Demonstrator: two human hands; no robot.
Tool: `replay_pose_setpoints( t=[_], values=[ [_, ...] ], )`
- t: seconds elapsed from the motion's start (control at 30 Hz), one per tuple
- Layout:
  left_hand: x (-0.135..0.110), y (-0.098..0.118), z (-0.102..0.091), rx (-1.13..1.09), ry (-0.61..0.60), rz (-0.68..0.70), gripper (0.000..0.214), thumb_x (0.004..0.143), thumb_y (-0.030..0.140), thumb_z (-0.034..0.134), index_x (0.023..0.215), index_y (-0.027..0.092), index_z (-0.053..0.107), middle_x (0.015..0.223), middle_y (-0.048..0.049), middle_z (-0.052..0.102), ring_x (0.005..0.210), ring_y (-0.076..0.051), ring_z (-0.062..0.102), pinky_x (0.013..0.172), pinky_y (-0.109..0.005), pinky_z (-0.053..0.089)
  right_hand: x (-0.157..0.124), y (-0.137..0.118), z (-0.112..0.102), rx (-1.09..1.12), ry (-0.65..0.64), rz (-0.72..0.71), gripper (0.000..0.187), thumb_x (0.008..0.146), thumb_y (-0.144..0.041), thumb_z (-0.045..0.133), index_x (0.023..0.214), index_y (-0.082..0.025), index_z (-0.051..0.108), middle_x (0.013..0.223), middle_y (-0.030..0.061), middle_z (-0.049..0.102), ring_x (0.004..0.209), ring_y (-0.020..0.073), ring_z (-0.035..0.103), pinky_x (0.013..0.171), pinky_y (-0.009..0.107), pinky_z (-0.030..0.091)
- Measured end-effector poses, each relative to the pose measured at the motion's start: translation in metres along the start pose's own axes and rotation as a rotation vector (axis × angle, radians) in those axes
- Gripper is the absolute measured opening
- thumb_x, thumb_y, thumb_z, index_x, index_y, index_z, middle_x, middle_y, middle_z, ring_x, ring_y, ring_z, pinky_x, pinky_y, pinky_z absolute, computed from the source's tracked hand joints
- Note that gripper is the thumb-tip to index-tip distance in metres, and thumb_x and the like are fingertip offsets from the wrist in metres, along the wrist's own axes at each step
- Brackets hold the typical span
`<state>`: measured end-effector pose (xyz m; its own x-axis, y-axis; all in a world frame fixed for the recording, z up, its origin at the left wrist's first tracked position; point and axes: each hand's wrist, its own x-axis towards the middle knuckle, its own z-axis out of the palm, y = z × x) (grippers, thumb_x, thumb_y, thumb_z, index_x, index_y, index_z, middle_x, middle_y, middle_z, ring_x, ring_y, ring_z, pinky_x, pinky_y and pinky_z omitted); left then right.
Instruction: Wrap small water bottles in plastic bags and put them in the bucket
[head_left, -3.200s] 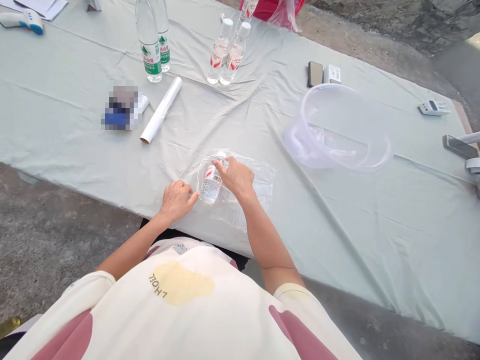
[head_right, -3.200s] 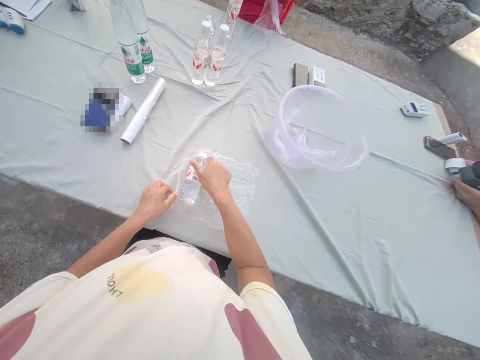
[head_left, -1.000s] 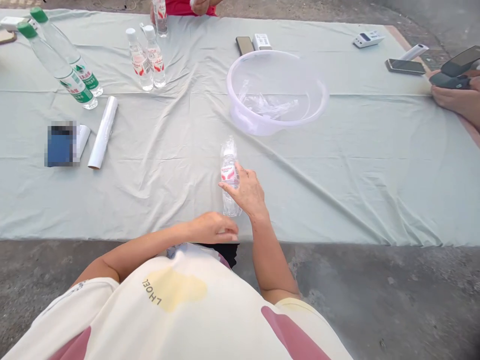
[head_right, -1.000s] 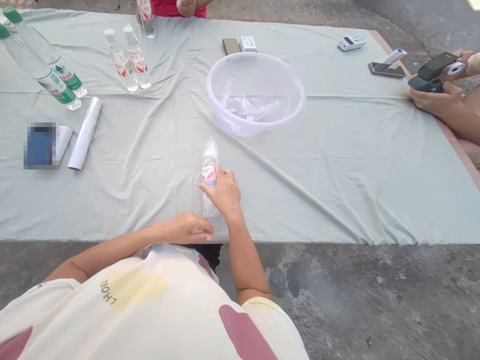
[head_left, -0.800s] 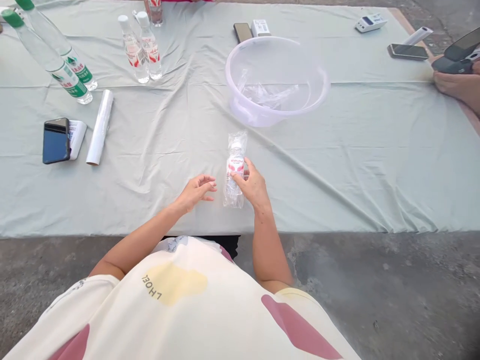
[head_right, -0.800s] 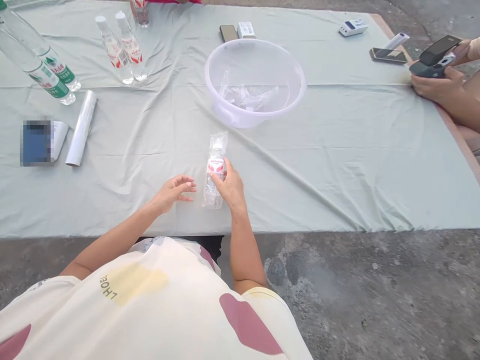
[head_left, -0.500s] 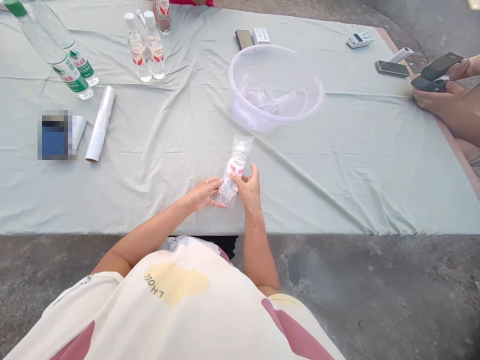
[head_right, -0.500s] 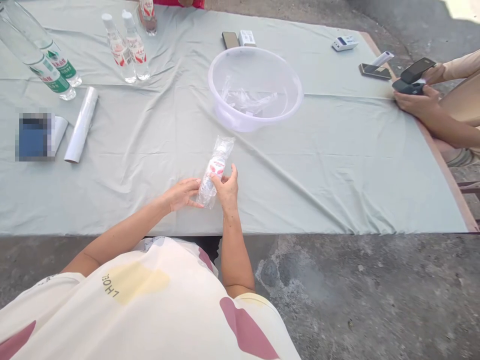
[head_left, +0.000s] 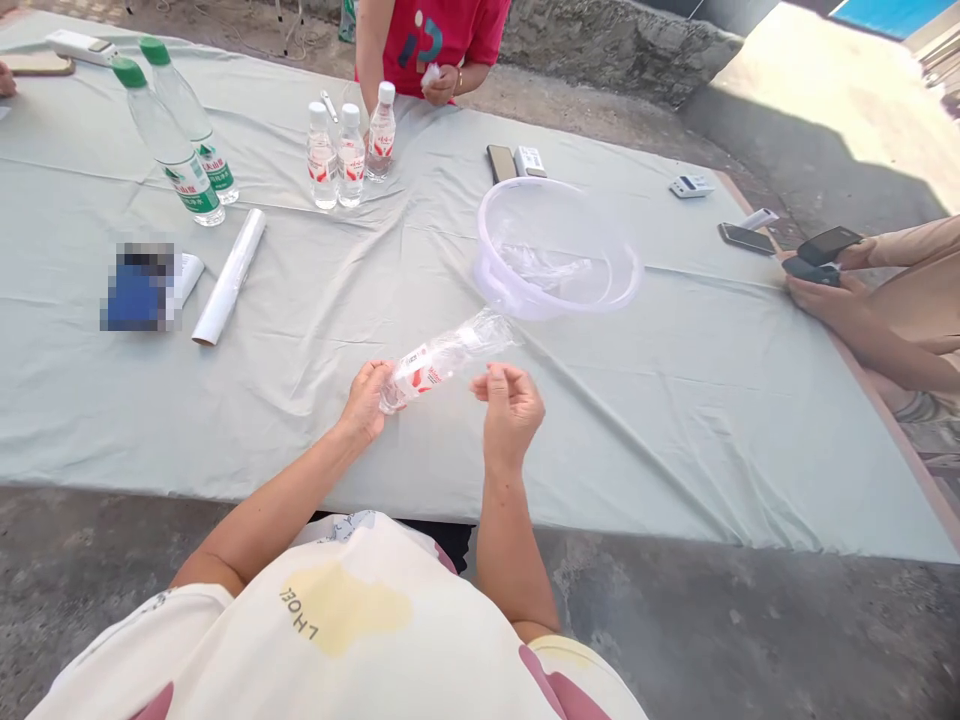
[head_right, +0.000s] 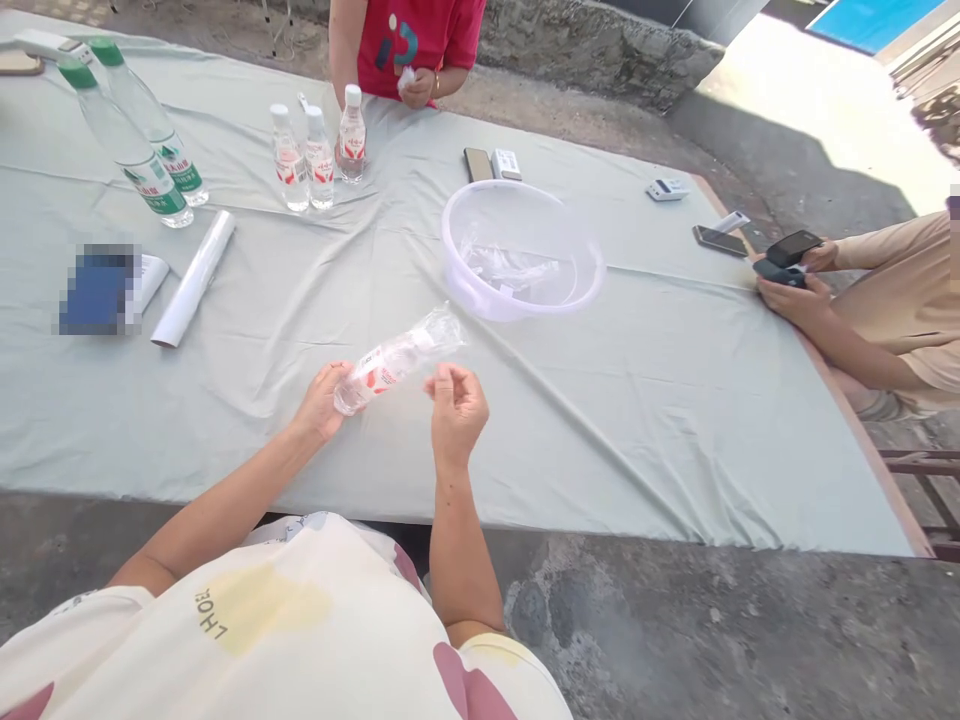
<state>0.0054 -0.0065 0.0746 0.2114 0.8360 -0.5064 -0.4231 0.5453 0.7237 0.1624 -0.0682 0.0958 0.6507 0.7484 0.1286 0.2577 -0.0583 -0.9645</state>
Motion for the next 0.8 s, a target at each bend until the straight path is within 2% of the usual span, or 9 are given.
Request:
replay_pose_setpoints(
  t=[0.07,0.1,0.17,0.27,0.33,0.47,0.57,0.7,0.8],
  values=[
    [0.004,0.005,-0.011,0.023,0.007,0.03,0.021,0.071,0.032,0.07,0.08,0.023,0.053,0.078,0.0016,0.057,0.063,-0.011,0.054,0.052,-0.023,0.043,0.014,-0.012,-0.003,-0.057,0.113,-0.244,0.037,0.092,-0.057,0.047,0.095,-0.025,0.064,0.085,0.0077,0.069,0.093,0.0273,0.069,0.089,0.051,0.056],
    [0.005,0.006,-0.015,0.031,0.011,0.044,0.018,0.071,0.03,0.068,0.078,0.023,0.054,0.077,0.0011,0.057,0.063,-0.011,0.053,0.052,-0.023,0.042,0.022,-0.016,-0.003,-0.094,0.076,-0.366,0.034,0.092,-0.056,0.047,0.094,-0.026,0.065,0.092,0.0087,0.071,0.105,0.0294,0.067,0.095,0.054,0.052],
    [0.008,0.006,-0.023,0.025,0.006,0.075,0.015,0.07,0.029,0.068,0.076,0.023,0.056,0.076,0.0007,0.056,0.063,-0.012,0.052,0.053,-0.023,0.041,0.036,-0.019,0.003,-0.148,-0.146,-0.52,0.028,0.091,-0.051,0.052,0.096,-0.029,0.067,0.107,0.0084,0.072,0.125,0.0304,0.059,0.106,0.055,0.045],
    [0.014,0.009,-0.029,-0.073,-0.02,0.119,0.017,0.066,0.028,0.07,0.073,0.022,0.056,0.074,0.0022,0.055,0.064,-0.011,0.052,0.055,-0.023,0.041,0.048,-0.012,0.022,-0.09,-0.467,-0.445,0.029,0.09,-0.052,0.054,0.104,-0.03,0.065,0.12,0.0078,0.07,0.126,0.0286,0.059,0.106,0.052,0.047],
    [0.02,0.014,-0.032,-0.163,-0.026,0.163,0.021,0.065,0.029,0.071,0.071,0.021,0.053,0.074,0.0032,0.056,0.064,-0.01,0.053,0.057,-0.023,0.042,0.047,-0.004,0.039,0.017,-0.519,-0.336,0.038,0.089,-0.059,0.05,0.109,-0.029,0.06,0.12,0.0097,0.067,0.118,0.0289,0.064,0.098,0.05,0.052],
    [0.037,0.028,-0.034,-0.281,-0.058,0.211,0.026,0.069,0.036,0.072,0.075,0.022,0.05,0.071,0.0038,0.058,0.064,-0.011,0.056,0.061,-0.025,0.046,0.039,-0.001,0.072,0.224,-0.34,-0.261,0.032,0.089,-0.059,0.047,0.101,-0.029,0.049,0.093,0.0054,0.062,0.098,0.0258,0.07,0.09,0.049,0.055],
    [0.053,0.03,-0.034,-0.314,-0.16,0.18,0.028,0.075,0.044,0.071,0.088,0.023,0.058,0.083,-0.0005,0.066,0.078,-0.015,0.066,0.073,-0.029,0.052,0.055,-0.009,0.092,0.279,-0.224,-0.266,0.024,0.089,-0.05,0.049,0.096,-0.029,0.043,0.078,0.0,0.053,0.083,0.022,0.068,0.085,0.045,0.056],
    [0.075,0.02,-0.039,-0.307,-0.255,0.17,0.047,0.086,0.058,0.059,0.122,0.027,0.058,0.126,-0.0083,0.067,0.119,-0.022,0.063,0.097,-0.038,0.052,0.128,-0.015,0.117,0.046,-0.18,-0.337,0.028,0.096,-0.051,0.039,0.108,-0.026,0.044,0.085,0.0034,0.058,0.086,0.0219,0.067,0.081,0.04,0.054],
    [0.086,0.011,-0.046,-0.237,-0.282,0.152,0.049,0.088,0.056,0.06,0.129,0.029,0.055,0.137,-0.0099,0.061,0.13,-0.024,0.057,0.104,-0.044,0.05,0.204,-0.013,0.141,-0.23,-0.062,-0.49,0.043,0.099,-0.056,0.027,0.113,-0.021,0.05,0.097,0.0077,0.058,0.096,0.0227,0.064,0.085,0.04,0.052]
  ],
)
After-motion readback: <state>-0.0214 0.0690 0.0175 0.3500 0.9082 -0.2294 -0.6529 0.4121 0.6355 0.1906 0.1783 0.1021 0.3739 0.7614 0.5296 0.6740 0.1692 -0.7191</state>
